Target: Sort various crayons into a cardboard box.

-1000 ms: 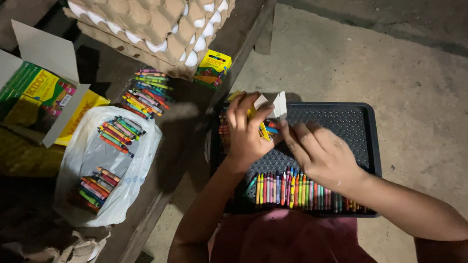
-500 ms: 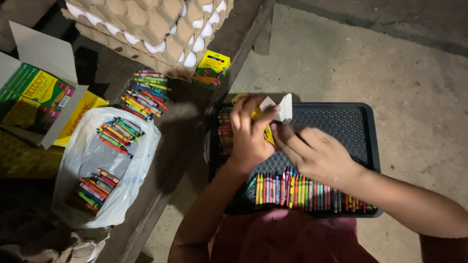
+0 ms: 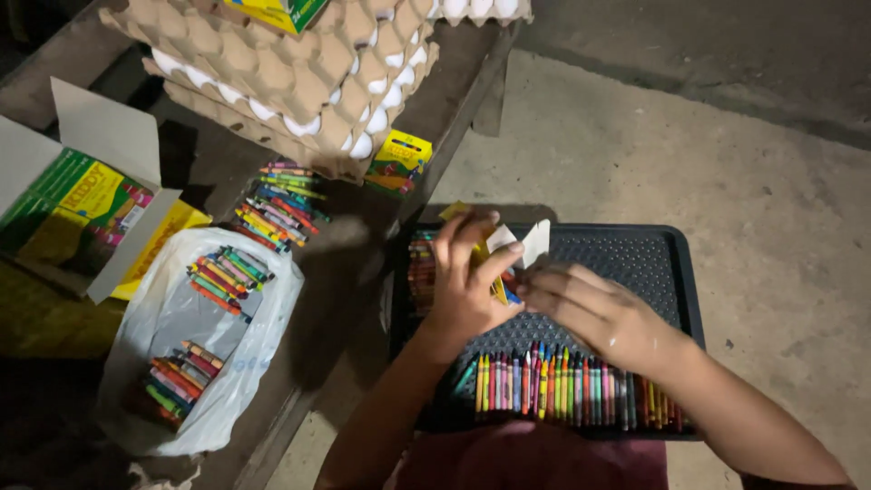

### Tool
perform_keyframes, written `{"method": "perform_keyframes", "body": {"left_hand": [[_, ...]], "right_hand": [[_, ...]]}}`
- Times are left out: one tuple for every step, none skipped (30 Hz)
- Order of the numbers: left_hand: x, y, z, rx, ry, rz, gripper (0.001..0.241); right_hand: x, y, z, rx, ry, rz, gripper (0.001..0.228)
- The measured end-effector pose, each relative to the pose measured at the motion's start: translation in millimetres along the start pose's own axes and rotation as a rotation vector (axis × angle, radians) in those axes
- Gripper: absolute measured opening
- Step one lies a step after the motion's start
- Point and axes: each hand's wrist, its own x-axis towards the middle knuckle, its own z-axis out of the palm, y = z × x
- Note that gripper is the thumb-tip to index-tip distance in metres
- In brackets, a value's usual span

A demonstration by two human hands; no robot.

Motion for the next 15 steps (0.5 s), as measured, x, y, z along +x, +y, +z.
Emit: {"method": "perform_keyframes", "body": {"left_hand": [[1.1, -0.5, 1.0, -0.003, 0.002, 0.005, 0.074], [0.8, 0.3, 1.7, -0.003, 0.002, 0.013, 0.072], [0.2, 1.1, 2.5, -0.002, 0.003, 0.021, 0.071], [0.7, 2.2, 2.6, -0.006, 0.0, 0.022, 0.071], [1.1, 3.5, 2.7, -0.013, -0.001, 0.041, 0.072], [2.6, 3.8, 2.8, -0.019, -0.001, 0.061, 0.073], [1.9, 3.4, 5.1, -0.022, -0.002, 0.063, 0.073], [0.3, 3.2, 6.5, -0.009, -0.001, 0.054, 0.073], [-1.3, 3.0, 7.7, 0.003, 0.0, 0.045, 0.073], [0.6, 3.7, 5.8, 0.004, -0.001, 0.043, 0.073], [2.4, 4.4, 3.8, -0.022, -0.005, 0.036, 0.076], [4.3, 4.8, 2.0, -0.049, -0.008, 0.031, 0.08], [3.3, 4.3, 1.7, -0.049, -0.009, 0.031, 0.08], [2.7, 3.6, 1.7, -0.052, -0.018, 0.034, 0.08], [2.2, 2.9, 1.8, -0.055, -0.027, 0.036, 0.079]], "right_hand": [[0.0, 0.3, 1.4, -0.006, 0.002, 0.0, 0.039], [-0.7, -0.4, 2.9, -0.031, -0.013, 0.031, 0.04], [-1.8, -1.0, 4.6, -0.055, -0.028, 0.061, 0.041], [-1.9, -0.8, 5.8, -0.057, -0.028, 0.065, 0.041], [-2.2, -0.8, 7.1, -0.078, -0.035, 0.051, 0.042], [-1.3, 0.4, 8.0, -0.101, -0.041, 0.035, 0.043], [-1.4, 0.8, 7.6, -0.102, -0.04, 0.037, 0.043], [-1.5, 0.6, 7.9, -0.097, -0.017, 0.035, 0.044], [-1.5, 0.3, 8.2, -0.092, 0.006, 0.033, 0.045], [-5.6, 1.4, 9.4, -0.09, 0.006, 0.033, 0.045], [-9.7, 2.4, 10.5, -0.085, 0.063, 0.059, 0.039], [-13.8, 3.5, 11.8, -0.082, 0.122, 0.085, 0.034], [-17.7, 4.6, 15.1, -0.081, 0.122, 0.085, 0.034], [-21.5, 6.1, 18.4, -0.077, 0.163, 0.095, 0.034], [-25.4, 7.7, 21.4, -0.072, 0.205, 0.106, 0.034]]}}
